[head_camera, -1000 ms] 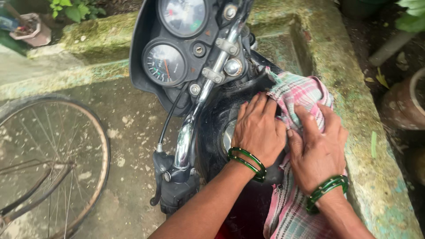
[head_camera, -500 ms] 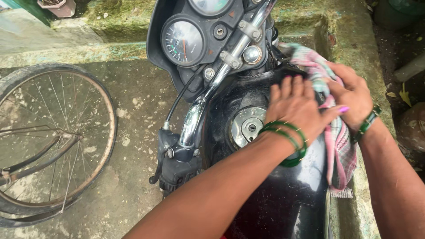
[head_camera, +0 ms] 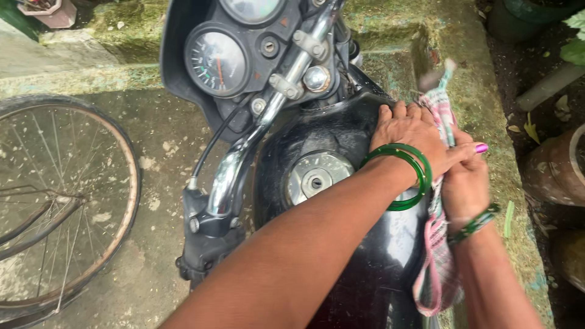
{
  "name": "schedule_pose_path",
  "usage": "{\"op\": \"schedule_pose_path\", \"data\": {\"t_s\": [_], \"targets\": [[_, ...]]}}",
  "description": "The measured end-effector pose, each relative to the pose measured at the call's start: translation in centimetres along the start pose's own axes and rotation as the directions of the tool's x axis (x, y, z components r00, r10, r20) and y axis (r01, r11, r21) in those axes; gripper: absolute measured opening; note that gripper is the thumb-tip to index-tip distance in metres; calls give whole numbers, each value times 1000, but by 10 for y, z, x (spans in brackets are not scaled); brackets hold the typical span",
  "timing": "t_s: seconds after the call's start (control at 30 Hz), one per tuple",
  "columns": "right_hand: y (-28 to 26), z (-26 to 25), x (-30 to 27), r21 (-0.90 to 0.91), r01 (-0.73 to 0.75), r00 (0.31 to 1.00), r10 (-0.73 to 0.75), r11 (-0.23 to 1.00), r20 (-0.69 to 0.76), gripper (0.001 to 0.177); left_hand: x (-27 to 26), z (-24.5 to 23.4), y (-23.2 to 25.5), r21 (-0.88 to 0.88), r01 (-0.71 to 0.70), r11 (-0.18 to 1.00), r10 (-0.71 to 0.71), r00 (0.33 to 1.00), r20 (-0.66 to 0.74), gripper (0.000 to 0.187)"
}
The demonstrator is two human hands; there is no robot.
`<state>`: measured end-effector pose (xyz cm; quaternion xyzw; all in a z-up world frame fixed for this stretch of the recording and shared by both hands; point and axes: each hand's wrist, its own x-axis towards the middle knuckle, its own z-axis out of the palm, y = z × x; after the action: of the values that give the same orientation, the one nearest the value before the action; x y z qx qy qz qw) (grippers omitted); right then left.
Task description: The person wipes a motorcycle tank and seat using a cloth, moving their hands across the surfaces to clean them.
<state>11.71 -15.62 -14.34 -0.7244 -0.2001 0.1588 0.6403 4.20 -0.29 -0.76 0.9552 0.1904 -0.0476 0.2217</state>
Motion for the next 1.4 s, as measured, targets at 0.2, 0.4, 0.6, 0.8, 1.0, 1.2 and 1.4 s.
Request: {"op": "schedule_pose_path", "data": {"t_s": [0.2, 0.4, 0.6, 0.8, 1.0, 1.2, 1.4], "targets": [[-17, 7, 35, -37, 98, 993, -95, 994, 75, 35, -7, -4, 0, 10, -17, 1000, 17, 999, -42, 121], [79, -21, 77, -268, 71, 966, 0, 961, 258, 35, -7, -4, 2, 41, -25, 999, 28, 997, -68, 108], [116, -32, 96, -398, 2, 926, 148, 917, 348, 35, -12, -13, 1, 53, -21, 998, 19, 999, 42, 74], [36, -9, 84, -148, -63, 895, 122, 987, 430, 35, -5, -2, 0, -18, 5, 1000, -6, 998, -65, 93], [-9, 13, 90, -106, 195, 940, -155, 975, 304, 30, -4, -4, 2, -104, 50, 993, -54, 998, -27, 104], [81, -19, 142, -405, 511, 810, -265, 758, 524, 32, -5, -7, 1, -111, 29, 993, -32, 999, -28, 93], [163, -57, 79, -646, -147, 921, 341, 749, 187, 42, -10, -11, 3, 37, 27, 999, -30, 998, 57, 65]]}}
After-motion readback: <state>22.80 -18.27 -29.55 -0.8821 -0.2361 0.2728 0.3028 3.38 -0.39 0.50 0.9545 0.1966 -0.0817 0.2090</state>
